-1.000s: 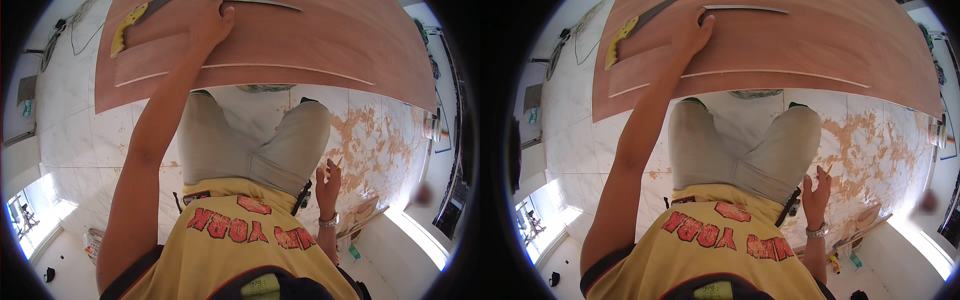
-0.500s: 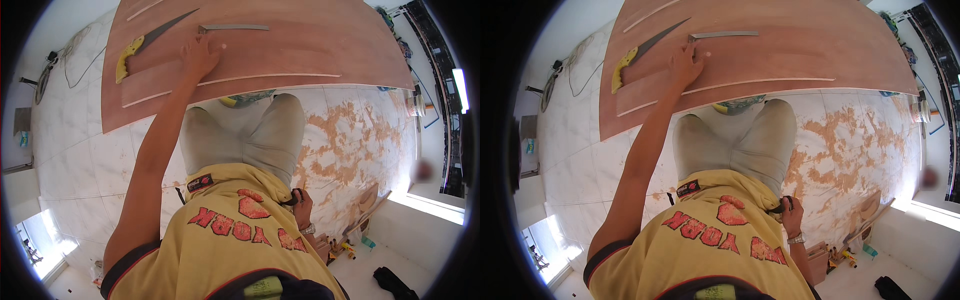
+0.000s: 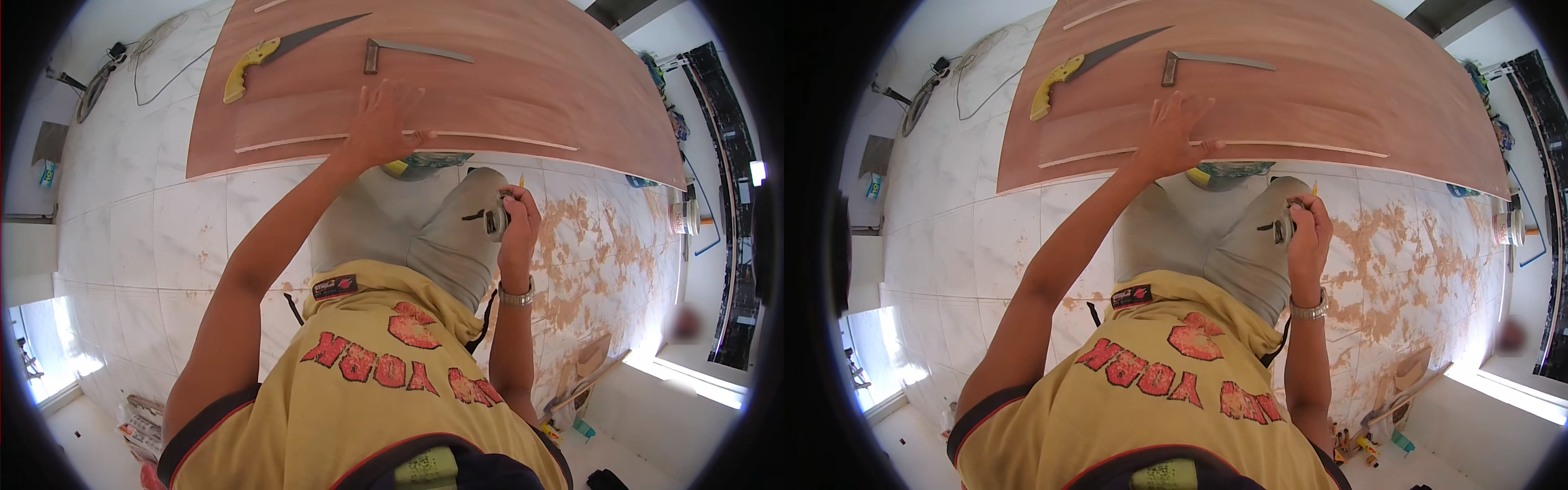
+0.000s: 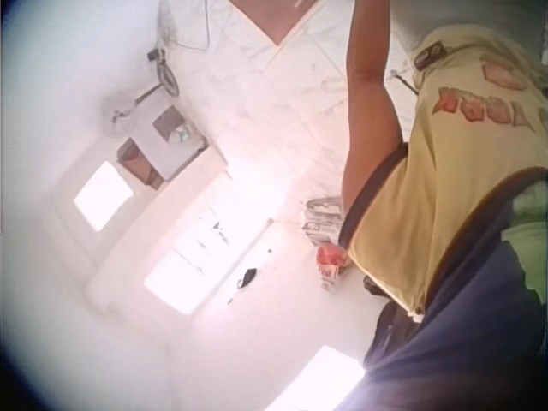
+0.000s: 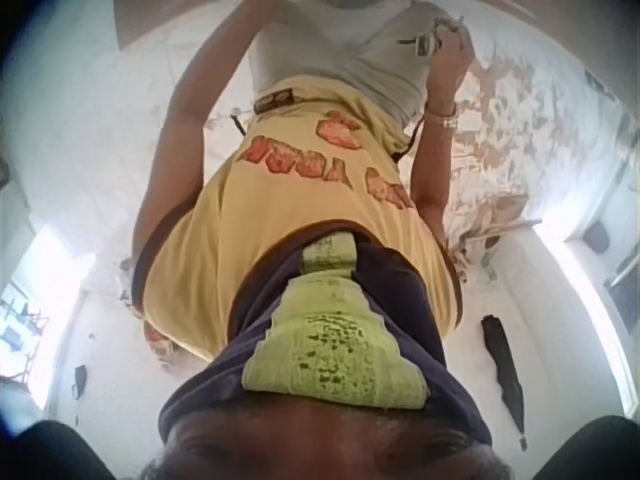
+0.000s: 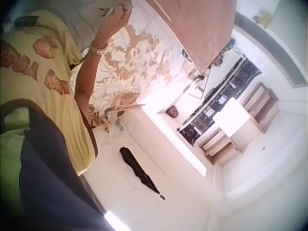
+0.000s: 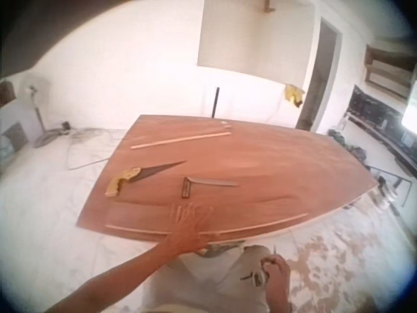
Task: Measure, mark, and saw a piece of plywood for a cabinet installation.
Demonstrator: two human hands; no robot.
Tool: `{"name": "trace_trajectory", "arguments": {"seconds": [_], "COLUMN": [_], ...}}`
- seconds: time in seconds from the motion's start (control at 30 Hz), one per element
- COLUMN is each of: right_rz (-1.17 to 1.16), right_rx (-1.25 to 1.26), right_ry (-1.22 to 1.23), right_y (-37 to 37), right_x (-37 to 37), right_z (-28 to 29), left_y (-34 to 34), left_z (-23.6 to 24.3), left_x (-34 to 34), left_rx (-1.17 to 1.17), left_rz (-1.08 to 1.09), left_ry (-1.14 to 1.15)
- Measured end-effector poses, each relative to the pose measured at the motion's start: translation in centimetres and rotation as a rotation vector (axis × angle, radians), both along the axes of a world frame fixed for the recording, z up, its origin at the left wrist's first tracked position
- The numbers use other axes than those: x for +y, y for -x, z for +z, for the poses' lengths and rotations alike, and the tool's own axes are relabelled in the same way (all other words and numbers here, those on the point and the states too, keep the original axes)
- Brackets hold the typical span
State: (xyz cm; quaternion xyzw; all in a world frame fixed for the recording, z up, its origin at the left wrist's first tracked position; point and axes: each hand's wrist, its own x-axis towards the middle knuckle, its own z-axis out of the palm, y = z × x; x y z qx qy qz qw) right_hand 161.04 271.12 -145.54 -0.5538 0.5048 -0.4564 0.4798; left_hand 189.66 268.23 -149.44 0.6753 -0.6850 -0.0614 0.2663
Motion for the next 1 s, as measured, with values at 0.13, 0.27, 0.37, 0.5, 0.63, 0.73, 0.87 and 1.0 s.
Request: {"name": "trace_trajectory", "arguments": {"seconds": [0.13,0.27,0.37,0.5,0.63,0.73,0.87,1.0], "right_rz": [0.056,0.475,0.811,1.055,0.868,0.801,0.652,0.660], "right_rx": [-0.357,-0.221,-0.013,0.063,0.253,0.355,0.661,0.638], "right_ry": [-0.140,-0.282,-0.301,-0.329,-0.018,0.158,0.407,0.506], "right_y": [-9.1,-12.5,-12.6,-12.5,-11.3,-10.1,-10.5,-13.1], "right_x": [-1.2,-1.2,-1.8,-3.1,-8.4,-15.4,-21.2,-24.0], "right_z": [0.8,0.2,-0.4,0.6,2.1,-1.2,-4.3,-5.1], "left_y": [4.4,1.8,0.0,-3.8,-14.5,-23.0,-28.3,-31.1], "left_z": [2.8,1.5,2.5,8.2,8.9,9.4,7.4,4.8], "left_x": [6.6,11.1,14.0,15.6,17.3,15.8,12.3,9.5], "left_rx": [0.751,0.889,0.804,0.430,0.200,0.150,-0.003,-0.028], "left_rz": [-0.351,-0.132,-0.093,-0.113,-0.020,0.189,0.266,0.213], "left_ry": [0.099,0.018,-0.089,-0.568,-0.603,-0.739,-0.636,-0.569]}}
